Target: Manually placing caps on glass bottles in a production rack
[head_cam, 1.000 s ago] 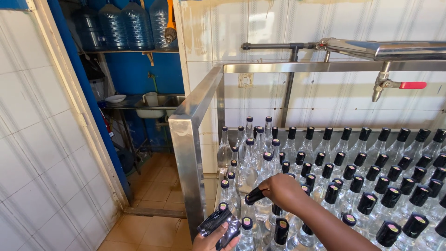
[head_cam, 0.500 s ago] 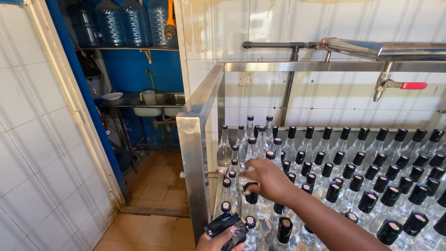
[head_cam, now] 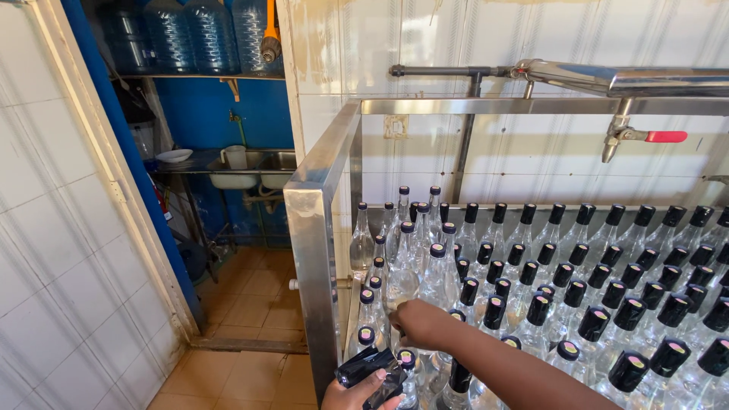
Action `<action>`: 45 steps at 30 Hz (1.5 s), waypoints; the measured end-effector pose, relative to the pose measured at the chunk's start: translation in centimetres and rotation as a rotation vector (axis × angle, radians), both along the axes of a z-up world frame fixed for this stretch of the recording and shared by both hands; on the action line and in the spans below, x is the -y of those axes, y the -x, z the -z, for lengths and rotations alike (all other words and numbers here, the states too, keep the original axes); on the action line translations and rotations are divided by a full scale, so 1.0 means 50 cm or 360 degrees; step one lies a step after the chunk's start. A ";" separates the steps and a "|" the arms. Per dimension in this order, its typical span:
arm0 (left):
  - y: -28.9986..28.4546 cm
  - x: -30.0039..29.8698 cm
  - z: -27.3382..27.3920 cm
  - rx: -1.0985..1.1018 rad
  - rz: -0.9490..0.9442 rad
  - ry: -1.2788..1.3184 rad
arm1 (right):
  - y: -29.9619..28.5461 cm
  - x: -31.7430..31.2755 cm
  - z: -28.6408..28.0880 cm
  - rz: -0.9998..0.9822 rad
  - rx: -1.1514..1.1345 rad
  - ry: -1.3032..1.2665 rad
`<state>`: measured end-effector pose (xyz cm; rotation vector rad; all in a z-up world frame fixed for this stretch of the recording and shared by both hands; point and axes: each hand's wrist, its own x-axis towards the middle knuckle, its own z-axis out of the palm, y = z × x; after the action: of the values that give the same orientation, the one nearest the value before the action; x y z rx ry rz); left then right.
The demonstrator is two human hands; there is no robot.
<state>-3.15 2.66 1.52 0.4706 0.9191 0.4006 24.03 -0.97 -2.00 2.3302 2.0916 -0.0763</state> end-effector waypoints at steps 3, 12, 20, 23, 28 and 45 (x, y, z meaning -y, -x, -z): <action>0.006 0.011 -0.007 0.0021 -0.0018 -0.0048 | 0.010 -0.008 -0.012 0.0203 0.0035 0.0172; 0.001 0.023 -0.001 0.0027 0.0238 -0.0284 | 0.246 0.190 -0.186 0.0587 -0.1318 -0.0522; -0.038 0.044 0.027 0.0047 0.0151 -0.0210 | 0.158 0.225 -0.050 0.0437 -0.0803 -0.1022; -0.051 0.058 0.034 0.0050 0.0057 -0.0268 | 0.147 0.241 -0.037 0.0266 -0.0793 -0.1003; -0.051 0.073 0.012 -0.0087 0.0049 -0.0243 | 0.196 0.275 -0.141 0.0649 -0.1121 -0.0413; -0.067 0.067 0.101 -0.0021 -0.0258 -0.0429 | 0.098 0.355 -0.196 0.0097 -0.2090 -0.0029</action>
<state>0.20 -0.68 -3.55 0.6475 0.9233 0.6747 19.13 -18.72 7.81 2.5945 2.2334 -2.0463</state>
